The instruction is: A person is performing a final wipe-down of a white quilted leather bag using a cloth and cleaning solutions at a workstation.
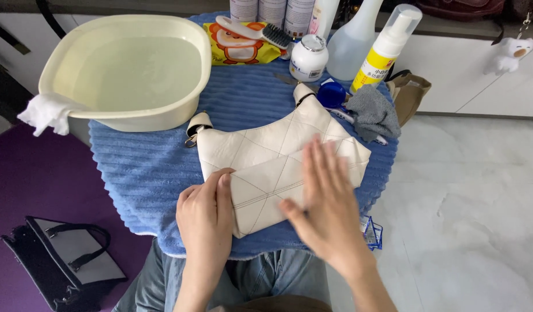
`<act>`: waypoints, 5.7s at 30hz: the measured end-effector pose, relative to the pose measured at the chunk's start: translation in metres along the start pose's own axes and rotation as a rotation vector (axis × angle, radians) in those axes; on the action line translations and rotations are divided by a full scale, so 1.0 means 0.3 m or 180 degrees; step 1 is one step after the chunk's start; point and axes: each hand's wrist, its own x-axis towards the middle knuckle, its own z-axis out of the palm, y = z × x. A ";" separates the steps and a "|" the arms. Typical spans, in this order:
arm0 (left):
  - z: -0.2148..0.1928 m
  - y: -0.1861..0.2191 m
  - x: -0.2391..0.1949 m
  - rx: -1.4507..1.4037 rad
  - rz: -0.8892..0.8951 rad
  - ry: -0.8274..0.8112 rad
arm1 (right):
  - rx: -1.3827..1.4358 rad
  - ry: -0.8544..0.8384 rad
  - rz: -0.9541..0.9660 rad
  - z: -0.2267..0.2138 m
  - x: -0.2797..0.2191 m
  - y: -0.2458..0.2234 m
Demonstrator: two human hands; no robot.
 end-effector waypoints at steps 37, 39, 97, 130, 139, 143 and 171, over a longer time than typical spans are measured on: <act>0.006 -0.003 -0.002 0.0118 0.0027 0.0080 | 0.0843 -0.0284 -0.1188 -0.027 -0.085 -0.129; -0.001 0.004 -0.002 0.0039 0.0009 0.0045 | 0.1049 -0.0573 -0.1233 -0.043 -0.088 -0.103; 0.009 0.006 -0.015 0.0119 0.0090 0.0140 | -0.0452 0.0603 0.0018 0.088 -0.198 -0.223; -0.011 -0.029 -0.025 -0.0075 0.0773 0.0215 | 0.0464 0.0211 -0.0428 0.018 0.087 -0.023; -0.069 0.006 -0.041 -0.0016 0.1095 -0.0074 | 0.1332 0.0675 0.0819 -0.113 0.078 0.202; -0.129 0.039 0.000 -0.0996 0.1418 -0.0215 | 0.2336 0.0749 0.0365 -0.137 0.046 0.260; -0.090 0.158 0.240 -0.1003 0.2179 0.0076 | 0.4877 0.1531 0.1090 -0.224 0.017 0.191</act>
